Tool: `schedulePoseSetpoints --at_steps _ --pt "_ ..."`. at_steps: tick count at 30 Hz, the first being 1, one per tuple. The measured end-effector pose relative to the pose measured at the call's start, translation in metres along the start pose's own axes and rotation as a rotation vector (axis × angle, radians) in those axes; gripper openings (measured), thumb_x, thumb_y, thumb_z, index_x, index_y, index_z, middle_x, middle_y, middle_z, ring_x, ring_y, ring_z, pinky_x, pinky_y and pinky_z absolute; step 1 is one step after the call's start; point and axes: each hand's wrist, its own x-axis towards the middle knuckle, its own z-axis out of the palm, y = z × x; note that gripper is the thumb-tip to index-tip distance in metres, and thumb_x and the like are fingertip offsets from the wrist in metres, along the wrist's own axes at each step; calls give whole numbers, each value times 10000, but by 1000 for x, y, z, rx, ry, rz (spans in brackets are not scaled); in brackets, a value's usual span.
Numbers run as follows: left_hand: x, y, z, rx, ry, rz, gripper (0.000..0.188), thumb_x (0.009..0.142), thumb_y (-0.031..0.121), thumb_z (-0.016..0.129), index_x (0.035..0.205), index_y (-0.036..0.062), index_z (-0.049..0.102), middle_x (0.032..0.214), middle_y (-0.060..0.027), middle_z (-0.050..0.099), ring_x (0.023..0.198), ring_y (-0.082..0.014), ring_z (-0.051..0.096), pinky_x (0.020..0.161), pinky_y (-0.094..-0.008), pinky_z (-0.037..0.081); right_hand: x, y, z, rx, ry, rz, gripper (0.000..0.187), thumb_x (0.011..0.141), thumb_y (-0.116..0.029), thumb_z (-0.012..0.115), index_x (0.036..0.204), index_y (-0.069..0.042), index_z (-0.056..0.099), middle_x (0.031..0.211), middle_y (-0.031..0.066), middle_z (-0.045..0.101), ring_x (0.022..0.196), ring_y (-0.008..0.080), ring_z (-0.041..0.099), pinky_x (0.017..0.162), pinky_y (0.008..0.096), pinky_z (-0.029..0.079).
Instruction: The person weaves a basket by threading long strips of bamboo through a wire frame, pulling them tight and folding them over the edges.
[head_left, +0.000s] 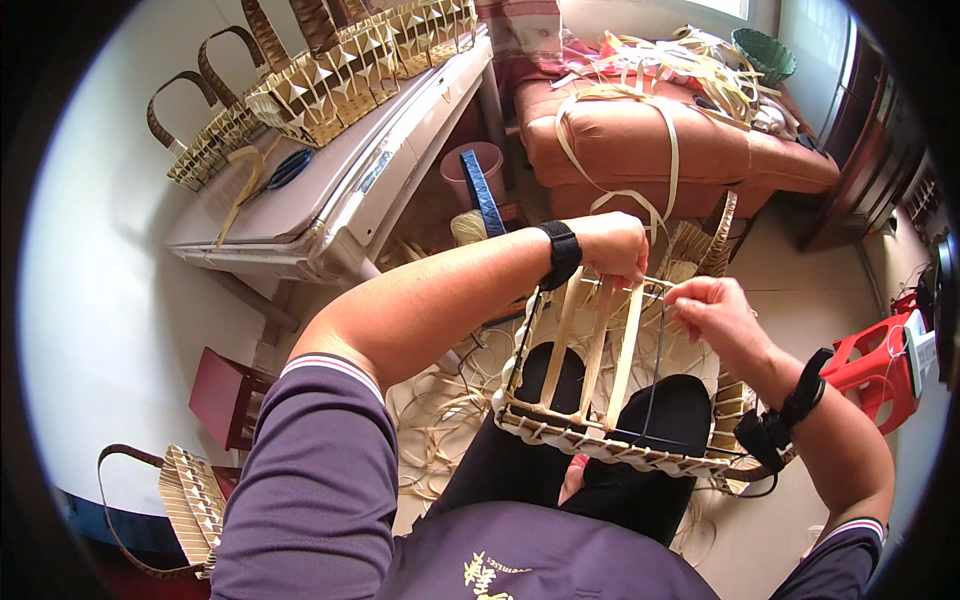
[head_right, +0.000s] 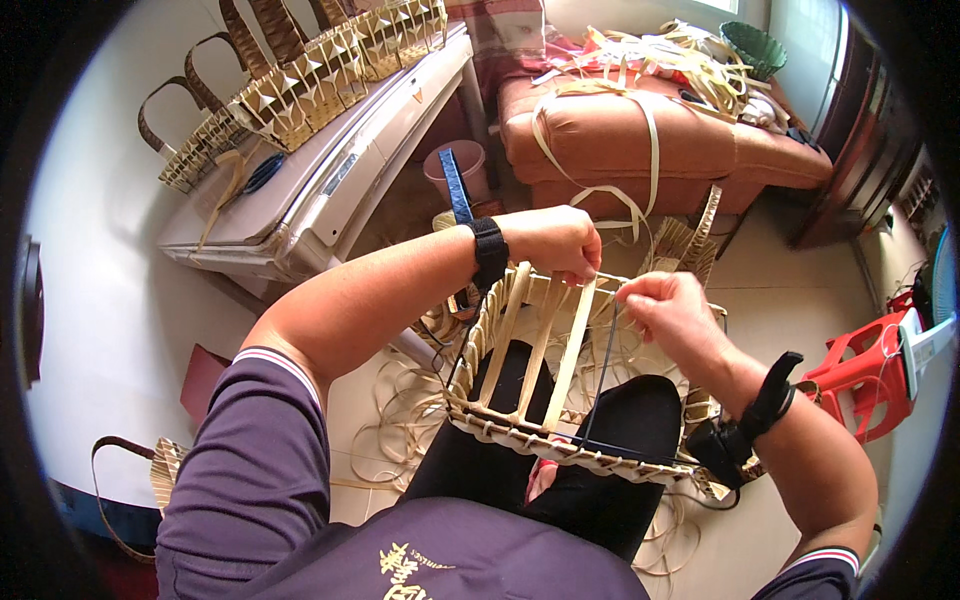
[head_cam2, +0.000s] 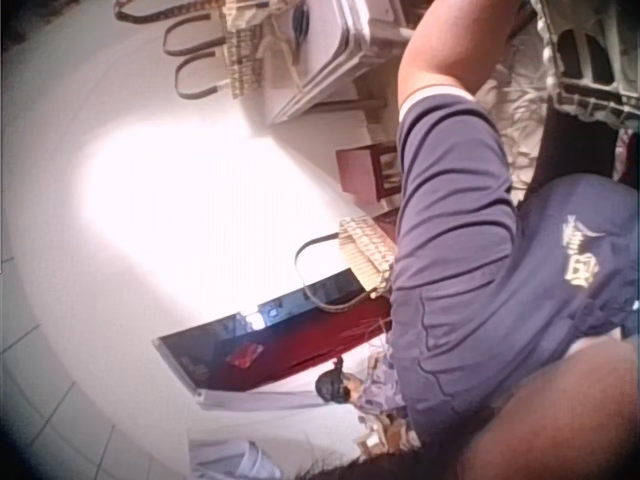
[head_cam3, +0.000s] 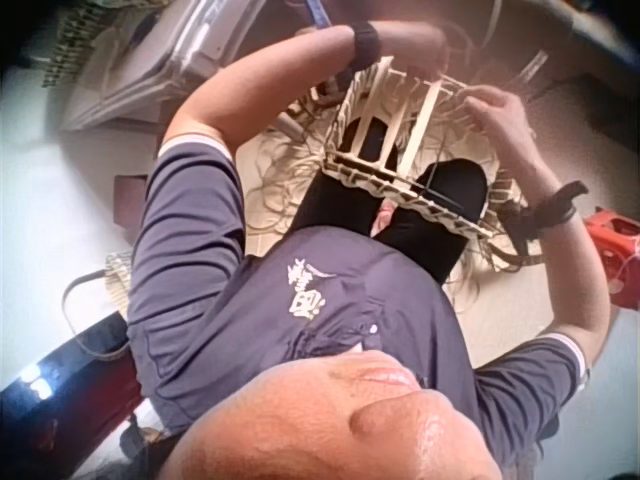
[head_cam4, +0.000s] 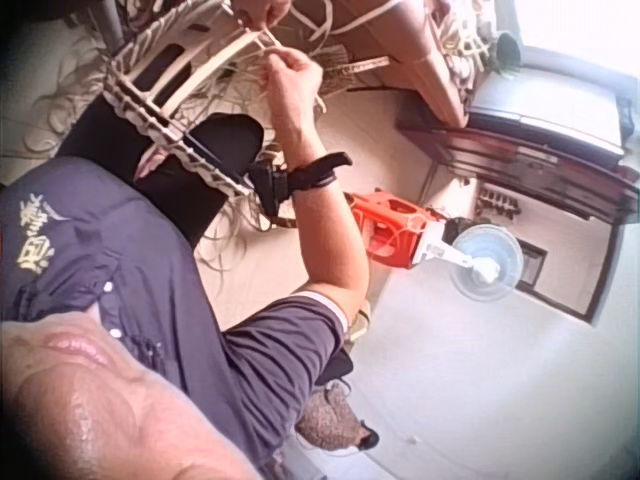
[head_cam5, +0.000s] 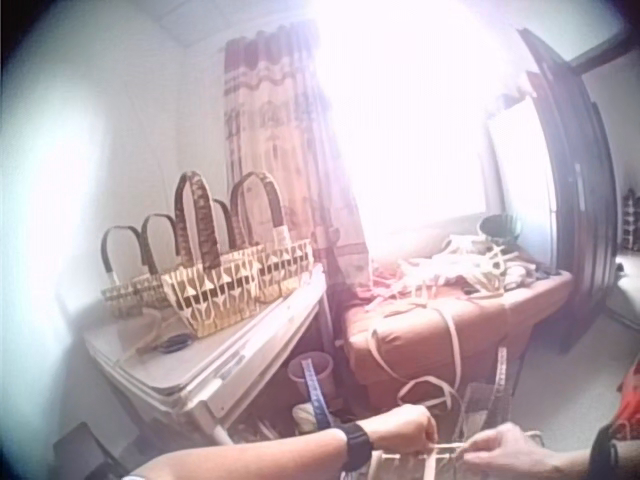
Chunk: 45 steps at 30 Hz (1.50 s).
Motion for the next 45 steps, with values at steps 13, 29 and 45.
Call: schedulePoseSetpoints --at_steps 13,29,45 --pt "-1 -5 0 102 22 87 142 981 190 761 995 79 849 854 -47 838 803 -177 799 756 -357 614 23 -15 19 455 -380 427 432 1167 -75 421 1594 -57 487 849 123 769 586 152 659 496 278 507" --pt "-80 25 50 49 857 287 319 996 229 806 1255 51 747 1199 -200 751 1104 -414 724 994 -494 575 -45 -18 36 338 -399 602 360 1205 -194 450 1405 -4 681 700 67 685 443 125 506 414 264 367" --pt "-138 70 218 -1724 278 -164 693 1117 200 713 1680 115 317 1245 -69 775 858 -84 740 762 -249 605 -66 23 44 627 -563 610 481 1188 -144 376 1657 -139 482 639 27 594 407 101 413 395 238 356"
